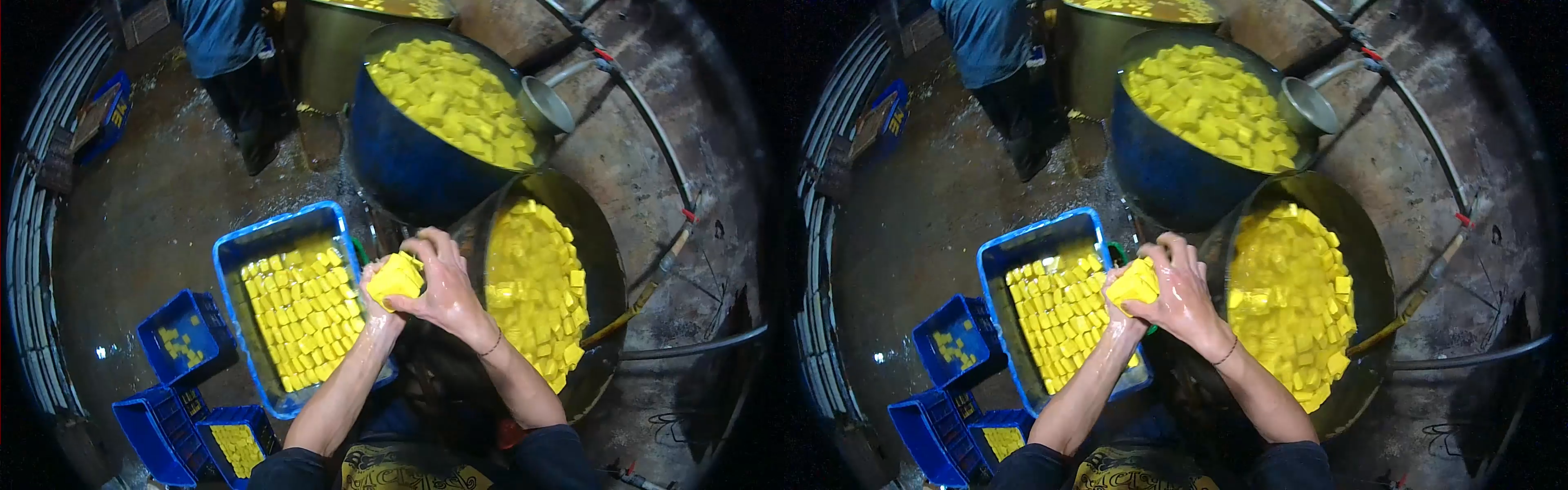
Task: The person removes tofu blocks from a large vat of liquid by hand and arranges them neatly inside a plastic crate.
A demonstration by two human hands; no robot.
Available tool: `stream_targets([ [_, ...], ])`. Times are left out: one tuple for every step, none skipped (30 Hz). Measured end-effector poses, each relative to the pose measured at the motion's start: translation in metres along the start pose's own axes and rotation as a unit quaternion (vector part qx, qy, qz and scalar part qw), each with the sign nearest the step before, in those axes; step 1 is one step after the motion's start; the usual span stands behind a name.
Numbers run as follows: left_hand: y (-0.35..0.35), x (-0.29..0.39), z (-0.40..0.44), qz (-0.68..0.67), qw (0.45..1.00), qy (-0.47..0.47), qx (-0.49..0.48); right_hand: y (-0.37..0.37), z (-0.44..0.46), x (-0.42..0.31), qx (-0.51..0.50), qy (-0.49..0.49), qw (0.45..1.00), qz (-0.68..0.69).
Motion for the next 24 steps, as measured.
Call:
stream_targets([
  [-0.007, 0.009, -0.003, -0.005, 0.998, -0.06, 0.004, 0.016, 0.003, -0.003, 0.013, 0.036, 0.999, 0.015],
  [-0.021, 0.021, 0.002, -0.003, 0.997, -0.069, -0.019, 0.044, 0.007, -0.002, -0.001, 0.031, 0.999, 0.018],
  [-0.028, 0.034, 0.001, -0.009, 0.997, -0.077, -0.002, 0.085, 0.011, 0.008, -0.078, 0.047, 0.991, 0.098],
  [-0.034, 0.046, 0.001, -0.015, 0.996, -0.085, 0.014, 0.124, 0.014, 0.015, -0.154, 0.063, 0.97, 0.175],
  [-0.049, 0.06, 0.008, -0.02, 0.997, -0.077, 0.023, 0.154, 0.018, 0.01, -0.218, 0.065, 0.936, 0.269],
  [-0.072, 0.078, 0.021, 0.016, 0.998, -0.037, 0.055, 0.179, 0.024, 0.012, -0.228, 0.062, 0.933, 0.271],
  [-0.093, 0.094, 0.035, 0.055, 0.995, 0.001, 0.085, 0.213, 0.025, 0.02, -0.296, 0.157, 0.846, 0.414],
  [-0.1, 0.105, 0.049, 0.053, 0.995, 0.006, 0.088, 0.246, 0.026, 0.026, -0.351, 0.246, 0.726, 0.538],
  [-0.112, 0.118, 0.064, 0.135, 0.982, 0.007, 0.13, 0.268, 0.037, 0.031, -0.347, 0.268, 0.69, 0.576],
  [-0.124, 0.133, 0.08, 0.217, 0.961, 0.008, 0.173, 0.29, 0.047, 0.037, -0.34, 0.289, 0.651, 0.614],
  [-0.143, 0.145, 0.105, 0.278, 0.949, 0.001, 0.149, 0.302, 0.06, 0.043, -0.326, 0.322, 0.638, 0.619],
  [-0.17, 0.165, 0.137, 0.419, 0.897, 0.066, 0.123, 0.322, 0.076, 0.048, -0.307, 0.298, 0.584, 0.689],
  [-0.175, 0.189, 0.155, 0.617, 0.77, 0.138, 0.086, 0.337, 0.088, 0.055, -0.293, 0.302, 0.57, 0.706],
  [-0.174, 0.206, 0.168, 0.777, 0.596, 0.2, 0.042, 0.35, 0.099, 0.059, -0.278, 0.306, 0.556, 0.722],
  [-0.165, 0.215, 0.172, 0.857, 0.457, 0.235, -0.036, 0.353, 0.111, 0.06, -0.247, 0.304, 0.597, 0.701],
  [-0.159, 0.217, 0.172, 0.909, 0.304, 0.261, -0.114, 0.359, 0.121, 0.062, -0.23, 0.294, 0.659, 0.653],
  [-0.168, 0.213, 0.176, 0.925, 0.203, 0.259, -0.19, 0.367, 0.13, 0.066, -0.207, 0.28, 0.734, 0.583],
  [-0.183, 0.209, 0.179, 0.934, 0.11, 0.217, -0.262, 0.381, 0.138, 0.073, -0.183, 0.261, 0.8, 0.509],
  [-0.196, 0.212, 0.184, 0.938, 0.089, 0.2, -0.268, 0.393, 0.148, 0.078, -0.101, 0.218, 0.882, 0.405],
  [-0.21, 0.215, 0.187, 0.942, 0.067, 0.183, -0.275, 0.405, 0.156, 0.076, -0.064, 0.174, 0.949, 0.254],
  [-0.212, 0.224, 0.187, 0.943, 0.062, 0.182, -0.273, 0.413, 0.157, 0.068, -0.028, 0.208, 0.964, 0.165],
  [-0.214, 0.232, 0.183, 0.944, 0.055, 0.18, -0.27, 0.42, 0.153, 0.057, 0.008, 0.241, 0.968, 0.073],
  [-0.213, 0.239, 0.178, 0.945, 0.049, 0.179, -0.268, 0.448, 0.151, 0.063, 0.025, 0.241, 0.969, 0.048],
  [-0.21, 0.245, 0.17, 0.946, 0.045, 0.176, -0.27, 0.459, 0.15, 0.062, 0.047, 0.218, 0.975, -0.007],
])
Point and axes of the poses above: each hand's wrist, its own z-axis towards the middle knuckle, its own y-axis out of the palm, x = y × z, the point moved 7 cm from there along z, towards the middle knuckle, and after that the axes turned 7 degrees about y, right-handed, at the moved point
